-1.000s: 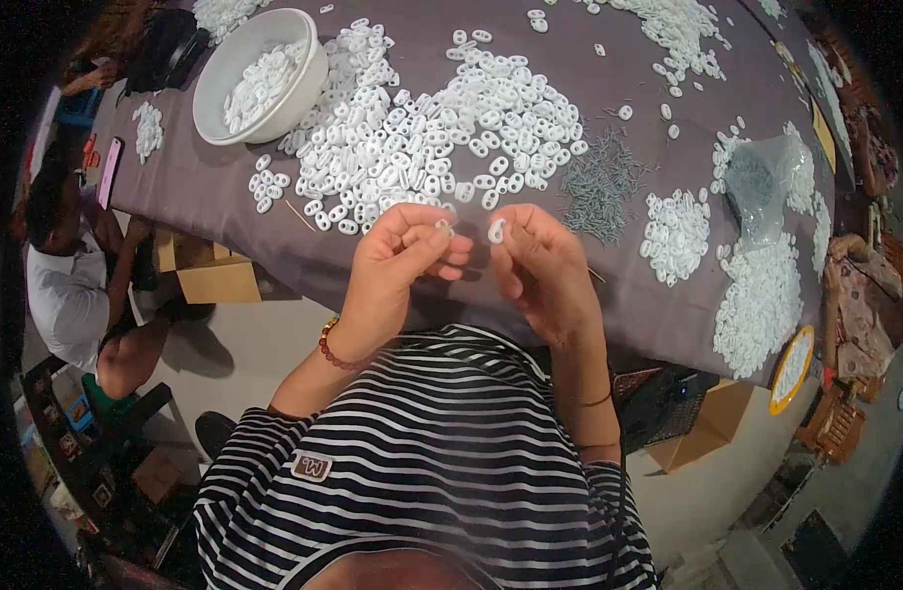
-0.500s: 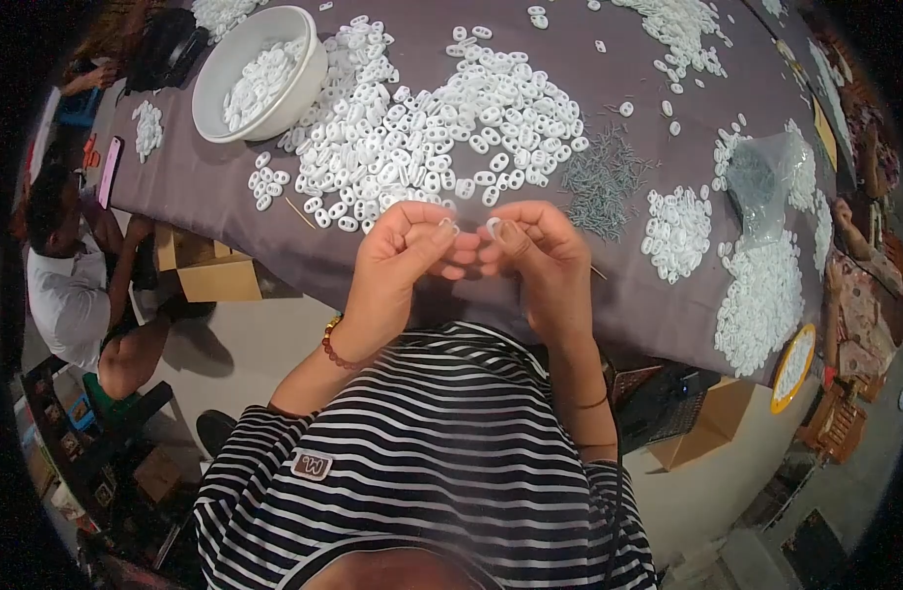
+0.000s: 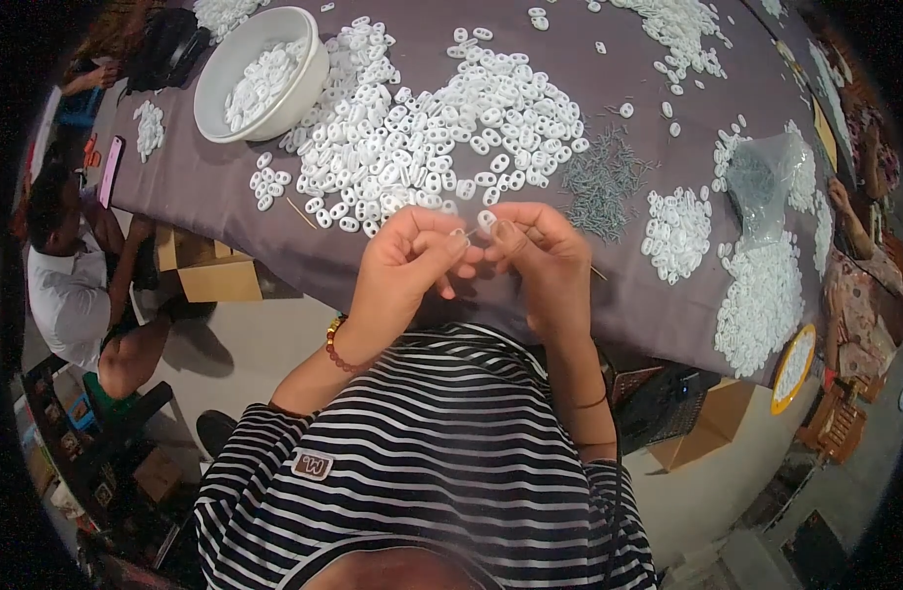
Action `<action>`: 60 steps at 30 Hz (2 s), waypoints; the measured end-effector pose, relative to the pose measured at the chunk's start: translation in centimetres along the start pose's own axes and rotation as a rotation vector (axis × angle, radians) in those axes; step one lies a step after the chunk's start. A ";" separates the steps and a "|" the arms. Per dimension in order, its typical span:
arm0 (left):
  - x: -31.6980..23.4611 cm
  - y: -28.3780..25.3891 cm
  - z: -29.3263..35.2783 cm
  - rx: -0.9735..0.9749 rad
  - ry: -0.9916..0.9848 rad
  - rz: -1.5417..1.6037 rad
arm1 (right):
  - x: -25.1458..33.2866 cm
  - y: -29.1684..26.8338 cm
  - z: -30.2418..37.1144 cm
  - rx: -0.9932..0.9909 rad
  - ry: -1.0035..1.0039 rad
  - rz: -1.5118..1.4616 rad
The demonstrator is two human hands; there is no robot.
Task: The person assembles small plastic components by picking up plastic pieces and inserting metal pins into them by hand.
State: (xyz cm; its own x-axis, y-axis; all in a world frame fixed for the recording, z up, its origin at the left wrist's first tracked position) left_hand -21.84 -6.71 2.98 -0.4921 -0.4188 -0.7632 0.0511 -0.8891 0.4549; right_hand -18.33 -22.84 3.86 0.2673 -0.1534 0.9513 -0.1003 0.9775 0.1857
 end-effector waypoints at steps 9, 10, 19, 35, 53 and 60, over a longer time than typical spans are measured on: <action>0.0 0.2 0.1 -0.043 0.032 -0.047 | -0.5 0.1 -0.1 -0.026 0.001 -0.037; 0.0 0.2 0.1 -0.038 0.037 -0.053 | -0.5 0.1 -0.1 -0.029 0.001 -0.024; 0.0 0.2 0.0 -0.053 0.033 -0.057 | -0.4 0.5 0.0 -0.014 -0.059 0.016; 0.3 0.5 -0.4 -0.058 0.009 -0.004 | -0.8 0.5 -0.1 0.074 -0.040 -0.065; 1.7 0.2 -1.0 0.053 0.048 0.210 | 0.1 0.6 -0.2 0.180 -0.804 0.903; 0.8 0.5 -1.0 0.135 0.090 0.200 | -0.2 0.4 0.0 0.123 -0.872 0.934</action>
State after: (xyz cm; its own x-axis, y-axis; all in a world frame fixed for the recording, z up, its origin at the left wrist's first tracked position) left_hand -21.38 -7.66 2.12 -0.4041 -0.6039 -0.6870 0.0199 -0.7567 0.6534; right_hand -18.41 -22.38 3.78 -0.6598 0.4903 0.5694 -0.0089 0.7526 -0.6584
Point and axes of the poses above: each hand's wrist, its own z-axis away from the middle knuckle, its own y-axis out of the palm, x = y × z, the point moved 2 cm from there along -z, towards the middle knuckle, and after that the axes turned 7 degrees about -y, right-handed, at the moved point
